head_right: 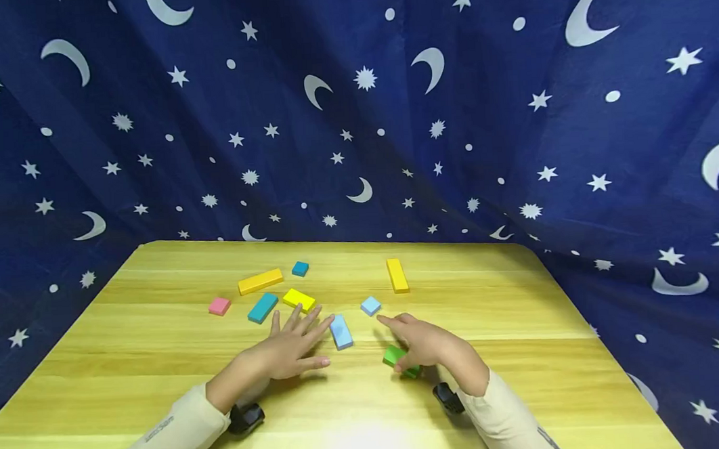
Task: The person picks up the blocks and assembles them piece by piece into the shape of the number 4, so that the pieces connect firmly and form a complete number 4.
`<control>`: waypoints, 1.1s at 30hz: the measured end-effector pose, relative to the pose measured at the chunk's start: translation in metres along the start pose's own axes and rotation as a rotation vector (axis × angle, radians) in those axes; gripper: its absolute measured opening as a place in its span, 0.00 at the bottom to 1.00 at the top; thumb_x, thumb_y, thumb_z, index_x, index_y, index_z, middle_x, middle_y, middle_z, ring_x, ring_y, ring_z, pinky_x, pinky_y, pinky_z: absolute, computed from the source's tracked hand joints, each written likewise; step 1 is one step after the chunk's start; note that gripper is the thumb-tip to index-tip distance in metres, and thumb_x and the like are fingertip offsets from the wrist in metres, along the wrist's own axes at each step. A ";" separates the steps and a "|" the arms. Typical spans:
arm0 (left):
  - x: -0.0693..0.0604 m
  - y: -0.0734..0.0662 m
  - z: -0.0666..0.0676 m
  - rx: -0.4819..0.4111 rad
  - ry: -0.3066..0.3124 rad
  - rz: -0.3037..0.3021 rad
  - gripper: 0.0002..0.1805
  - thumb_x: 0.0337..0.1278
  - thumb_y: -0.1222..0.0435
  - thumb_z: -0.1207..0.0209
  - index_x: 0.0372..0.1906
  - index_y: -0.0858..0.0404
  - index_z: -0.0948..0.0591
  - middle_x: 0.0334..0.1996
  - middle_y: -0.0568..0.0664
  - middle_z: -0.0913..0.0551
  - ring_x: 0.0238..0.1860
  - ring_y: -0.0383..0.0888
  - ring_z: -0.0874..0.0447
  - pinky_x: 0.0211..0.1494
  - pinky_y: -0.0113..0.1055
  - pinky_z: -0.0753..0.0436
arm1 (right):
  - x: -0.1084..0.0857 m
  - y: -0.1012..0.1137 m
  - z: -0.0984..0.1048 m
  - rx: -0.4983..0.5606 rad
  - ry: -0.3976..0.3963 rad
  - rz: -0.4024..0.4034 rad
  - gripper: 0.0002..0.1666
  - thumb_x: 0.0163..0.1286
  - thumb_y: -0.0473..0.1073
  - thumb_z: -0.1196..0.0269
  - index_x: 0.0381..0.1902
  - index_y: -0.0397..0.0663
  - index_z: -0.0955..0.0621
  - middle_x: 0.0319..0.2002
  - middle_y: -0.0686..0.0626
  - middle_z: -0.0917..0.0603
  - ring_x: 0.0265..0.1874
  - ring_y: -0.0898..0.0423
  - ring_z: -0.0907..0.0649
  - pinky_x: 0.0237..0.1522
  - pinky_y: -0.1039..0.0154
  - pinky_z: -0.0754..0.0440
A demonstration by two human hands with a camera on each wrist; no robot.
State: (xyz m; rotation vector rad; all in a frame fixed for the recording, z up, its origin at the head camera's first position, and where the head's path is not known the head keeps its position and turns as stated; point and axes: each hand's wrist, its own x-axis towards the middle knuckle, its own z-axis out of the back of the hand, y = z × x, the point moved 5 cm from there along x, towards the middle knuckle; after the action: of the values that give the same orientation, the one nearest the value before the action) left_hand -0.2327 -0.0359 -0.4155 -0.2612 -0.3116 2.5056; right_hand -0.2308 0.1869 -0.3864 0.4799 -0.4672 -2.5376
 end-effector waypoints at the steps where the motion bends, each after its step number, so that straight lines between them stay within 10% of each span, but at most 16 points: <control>1: 0.001 -0.003 -0.001 0.000 0.010 -0.016 0.39 0.58 0.37 0.59 0.72 0.47 0.52 0.72 0.54 0.56 0.71 0.64 0.64 0.63 0.70 0.64 | -0.001 0.000 0.001 0.005 0.020 0.005 0.50 0.51 0.42 0.30 0.69 0.46 0.42 0.58 0.37 0.33 0.45 0.45 0.25 0.42 0.52 0.24; 13: 0.003 -0.020 -0.012 0.087 0.084 -0.044 0.36 0.57 0.37 0.59 0.70 0.43 0.45 0.72 0.50 0.51 0.72 0.58 0.60 0.65 0.67 0.56 | -0.001 0.005 -0.011 -0.009 0.128 0.079 0.40 0.46 0.30 0.31 0.59 0.50 0.29 0.39 0.50 0.30 0.33 0.57 0.29 0.31 0.68 0.29; 23: -0.001 -0.022 -0.010 0.099 0.075 -0.106 0.35 0.58 0.38 0.58 0.68 0.47 0.40 0.71 0.53 0.48 0.71 0.56 0.55 0.69 0.58 0.50 | 0.006 0.003 -0.013 -0.079 0.095 -0.015 0.31 0.46 0.35 0.29 0.51 0.51 0.23 0.36 0.51 0.27 0.32 0.58 0.28 0.35 0.61 0.26; 33: -0.019 -0.035 -0.005 0.135 0.079 -0.143 0.29 0.57 0.41 0.53 0.61 0.50 0.30 0.66 0.53 0.37 0.70 0.52 0.46 0.69 0.55 0.46 | 0.003 0.009 -0.011 0.044 0.142 -0.020 0.43 0.43 0.33 0.27 0.60 0.49 0.30 0.43 0.45 0.27 0.39 0.52 0.25 0.40 0.54 0.24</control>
State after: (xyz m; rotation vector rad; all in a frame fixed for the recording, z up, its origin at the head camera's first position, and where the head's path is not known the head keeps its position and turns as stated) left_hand -0.1970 -0.0183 -0.4087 -0.2729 -0.1236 2.3564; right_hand -0.2248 0.1754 -0.3931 0.6789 -0.4688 -2.4956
